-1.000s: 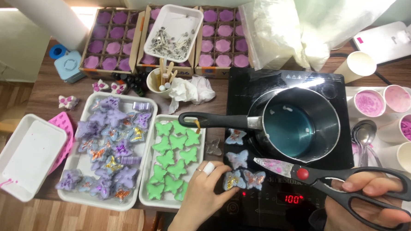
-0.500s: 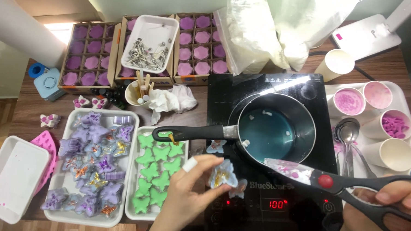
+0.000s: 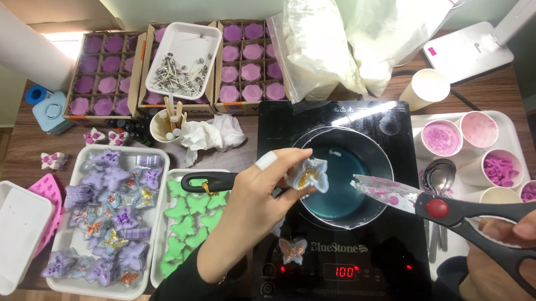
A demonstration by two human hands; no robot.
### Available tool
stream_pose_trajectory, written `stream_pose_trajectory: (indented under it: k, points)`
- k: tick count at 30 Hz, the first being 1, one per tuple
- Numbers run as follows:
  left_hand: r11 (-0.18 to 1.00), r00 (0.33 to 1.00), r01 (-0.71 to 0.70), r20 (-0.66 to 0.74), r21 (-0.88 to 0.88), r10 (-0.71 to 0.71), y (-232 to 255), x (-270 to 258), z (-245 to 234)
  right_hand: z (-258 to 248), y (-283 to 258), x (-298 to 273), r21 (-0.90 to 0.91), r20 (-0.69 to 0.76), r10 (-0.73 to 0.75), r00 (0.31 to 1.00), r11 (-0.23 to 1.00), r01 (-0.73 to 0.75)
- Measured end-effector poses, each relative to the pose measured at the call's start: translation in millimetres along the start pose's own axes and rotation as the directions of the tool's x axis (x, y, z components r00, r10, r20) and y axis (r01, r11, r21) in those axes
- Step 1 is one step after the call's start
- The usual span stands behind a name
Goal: Trim and melt small decorative wax butterflies into a pot of liquid wax.
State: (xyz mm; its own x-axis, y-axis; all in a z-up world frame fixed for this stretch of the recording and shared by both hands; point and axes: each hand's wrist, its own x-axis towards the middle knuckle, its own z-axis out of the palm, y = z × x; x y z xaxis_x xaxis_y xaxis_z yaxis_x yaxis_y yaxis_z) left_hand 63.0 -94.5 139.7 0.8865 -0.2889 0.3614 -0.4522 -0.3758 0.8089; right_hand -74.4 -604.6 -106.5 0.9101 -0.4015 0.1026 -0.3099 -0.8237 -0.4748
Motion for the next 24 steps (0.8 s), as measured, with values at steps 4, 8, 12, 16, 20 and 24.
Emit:
stream_pose_trajectory:
  k: [4,8,12,16,20,24]
  points:
    - [0.993,0.993,-0.117,0.015,0.032,0.117,-4.6,10.9,2.2,-66.4,-159.2,-19.8,-0.067,-0.191,-0.221,0.956,0.975,0.212]
    - [0.99,0.989,-0.14,0.054,0.028,0.139,-10.1,16.7,4.5,-42.8,-84.7,-12.2,0.212,-0.334,-0.166,0.928,0.946,0.246]
    - [0.994,0.992,-0.102,0.073,-0.026,0.103,-12.2,18.7,6.4,-17.8,46.7,-7.6,0.272,-0.312,-0.212,0.926,0.914,0.302]
    - [0.995,0.99,-0.06,0.122,-0.075,0.069,-11.4,20.4,8.4,-2.1,142.4,-10.4,0.331,-0.298,-0.258,0.919,0.875,0.353]
    - [0.994,0.984,-0.066,0.159,-0.081,0.078,-7.2,20.7,9.7,9.1,195.0,-17.7,0.388,-0.289,-0.304,0.908,0.83,0.401]
    - [0.992,0.98,-0.063,0.179,-0.107,0.081,-6.9,19.4,11.8,17.2,135.4,-17.6,0.446,-0.283,-0.354,0.891,0.774,0.449]
